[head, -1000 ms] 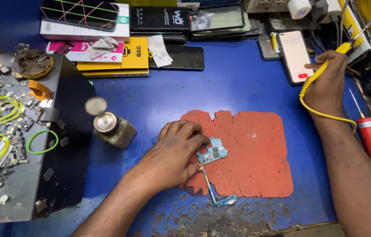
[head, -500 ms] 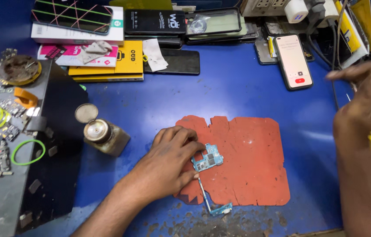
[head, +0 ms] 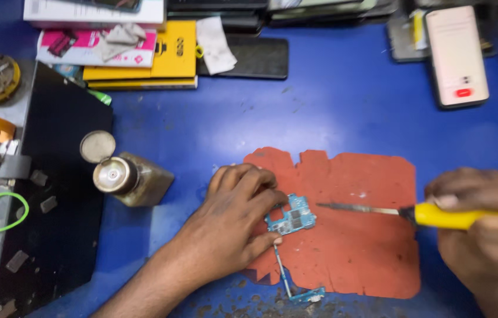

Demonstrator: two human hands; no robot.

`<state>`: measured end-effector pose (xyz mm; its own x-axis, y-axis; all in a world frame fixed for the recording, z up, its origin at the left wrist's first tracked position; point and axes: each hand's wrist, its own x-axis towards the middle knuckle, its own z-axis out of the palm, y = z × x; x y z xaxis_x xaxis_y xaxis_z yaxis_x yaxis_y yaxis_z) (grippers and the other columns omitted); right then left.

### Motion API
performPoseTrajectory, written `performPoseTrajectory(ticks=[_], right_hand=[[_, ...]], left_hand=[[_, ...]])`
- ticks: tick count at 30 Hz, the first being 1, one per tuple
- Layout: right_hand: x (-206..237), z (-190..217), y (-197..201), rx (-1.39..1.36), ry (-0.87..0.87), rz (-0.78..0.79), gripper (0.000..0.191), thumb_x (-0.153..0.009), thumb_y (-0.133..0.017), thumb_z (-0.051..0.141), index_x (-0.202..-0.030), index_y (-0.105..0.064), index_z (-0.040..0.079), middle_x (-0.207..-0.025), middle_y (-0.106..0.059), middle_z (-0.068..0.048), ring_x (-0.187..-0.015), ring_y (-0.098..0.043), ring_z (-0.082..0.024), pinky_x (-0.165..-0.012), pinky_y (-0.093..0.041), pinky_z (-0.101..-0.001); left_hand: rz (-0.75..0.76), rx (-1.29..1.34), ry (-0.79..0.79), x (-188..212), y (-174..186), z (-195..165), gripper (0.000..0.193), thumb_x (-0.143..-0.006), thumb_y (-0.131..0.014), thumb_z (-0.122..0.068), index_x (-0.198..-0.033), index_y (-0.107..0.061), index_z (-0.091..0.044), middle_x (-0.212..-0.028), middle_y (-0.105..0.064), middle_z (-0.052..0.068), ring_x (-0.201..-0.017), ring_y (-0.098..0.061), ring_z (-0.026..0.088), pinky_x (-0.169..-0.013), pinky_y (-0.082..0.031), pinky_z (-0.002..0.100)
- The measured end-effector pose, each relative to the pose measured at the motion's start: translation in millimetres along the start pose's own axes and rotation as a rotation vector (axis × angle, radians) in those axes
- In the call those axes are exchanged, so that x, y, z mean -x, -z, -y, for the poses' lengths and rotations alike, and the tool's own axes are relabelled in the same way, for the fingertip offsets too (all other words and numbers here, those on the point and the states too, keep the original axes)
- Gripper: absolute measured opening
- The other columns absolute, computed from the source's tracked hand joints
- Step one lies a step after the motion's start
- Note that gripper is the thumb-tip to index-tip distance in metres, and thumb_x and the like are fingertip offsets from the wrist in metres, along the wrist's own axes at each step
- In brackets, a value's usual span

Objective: The person uses a soldering iron to work on a small blue circuit board placed on a red mat. They repeatedly apply the soldering iron to different points on the board while holding it steady with the other hand. A smartphone on the table displays an active call screen during the process.

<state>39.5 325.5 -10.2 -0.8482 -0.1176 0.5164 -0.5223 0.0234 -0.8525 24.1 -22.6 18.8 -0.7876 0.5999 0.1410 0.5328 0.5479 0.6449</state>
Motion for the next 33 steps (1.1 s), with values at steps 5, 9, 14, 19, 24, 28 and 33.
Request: performPoseTrajectory(ticks=[5,9,14,19,24,28,33], right_hand=[[13.7,-0.9,-1.9,0.119,-0.115,0.185,0.034,-0.103,-0.058,0.038,-0.100,-0.068,0.005,-0.092,-0.070,-0.010,-0.080,-0.069,-0.027,-0.071,-0.059,-0.0391],[4.6,6.9,-2.4,0.270,-0.119,0.310,0.033,-0.106,-0.055,0.037,-0.101,-0.064,0.006,-0.094,-0.070,-0.007,-0.085,-0.071,-0.025,-0.075,-0.059,-0.0382],[-0.1,8.1,-12.0,0.243,-0.095,0.367,0.031,-0.108,-0.054,0.036,-0.107,-0.064,0.006,-0.099,-0.069,-0.007,-0.090,-0.071,-0.025,-0.081,-0.059,-0.0387],[-5.9,5.9,-15.2,0.264,-0.061,0.417,0.026,-0.106,-0.055,0.032,-0.112,-0.060,0.008,-0.098,-0.070,-0.007,-0.090,-0.072,-0.024,-0.081,-0.060,-0.0391],[-12.5,13.7,-13.9,0.271,-0.079,0.497,0.025,-0.105,-0.057,0.030,-0.114,-0.060,0.007,-0.100,-0.071,-0.008,-0.092,-0.072,-0.024,-0.081,-0.060,-0.0381],[-15.8,18.5,-18.3,0.278,-0.104,0.470,0.023,-0.104,-0.060,0.029,-0.113,-0.060,0.007,-0.100,-0.072,-0.008,-0.092,-0.072,-0.023,-0.082,-0.060,-0.0375],[-24.4,14.0,-26.3,0.254,0.014,0.450,0.022,-0.104,-0.062,0.027,-0.113,-0.059,0.008,-0.095,-0.071,-0.006,-0.086,-0.076,-0.019,-0.082,-0.064,-0.0366]], left_hand=[[0.006,0.002,0.017,-3.1,-5.9,8.5,0.056,-0.069,-0.087,-0.027,-0.117,-0.068,-0.007,-0.126,-0.054,0.013,-0.127,-0.046,0.034,-0.108,-0.034,0.052],[0.006,-0.022,0.005,-6.0,-5.9,9.2,0.057,-0.069,-0.087,-0.028,-0.118,-0.067,-0.007,-0.126,-0.054,0.013,-0.127,-0.046,0.034,-0.109,-0.034,0.052],[0.010,-0.018,0.001,-4.0,-7.0,12.4,0.057,-0.069,-0.087,-0.028,-0.119,-0.067,-0.007,-0.126,-0.054,0.013,-0.127,-0.046,0.035,-0.108,-0.035,0.052],[0.019,-0.016,0.009,-1.7,-8.3,14.1,0.057,-0.069,-0.087,-0.028,-0.119,-0.068,-0.008,-0.126,-0.055,0.013,-0.127,-0.047,0.035,-0.108,-0.035,0.052],[0.020,-0.015,0.010,-5.1,-7.3,12.7,0.057,-0.069,-0.086,-0.028,-0.119,-0.067,-0.007,-0.126,-0.055,0.014,-0.128,-0.046,0.035,-0.108,-0.035,0.052],[0.026,-0.023,0.004,-7.2,-7.2,11.5,0.056,-0.068,-0.086,-0.027,-0.118,-0.068,-0.008,-0.127,-0.055,0.014,-0.128,-0.046,0.035,-0.108,-0.035,0.052],[0.055,0.004,-0.003,-6.8,-3.9,11.9,0.057,-0.069,-0.086,-0.027,-0.119,-0.068,-0.007,-0.128,-0.055,0.015,-0.127,-0.046,0.037,-0.108,-0.036,0.052]])
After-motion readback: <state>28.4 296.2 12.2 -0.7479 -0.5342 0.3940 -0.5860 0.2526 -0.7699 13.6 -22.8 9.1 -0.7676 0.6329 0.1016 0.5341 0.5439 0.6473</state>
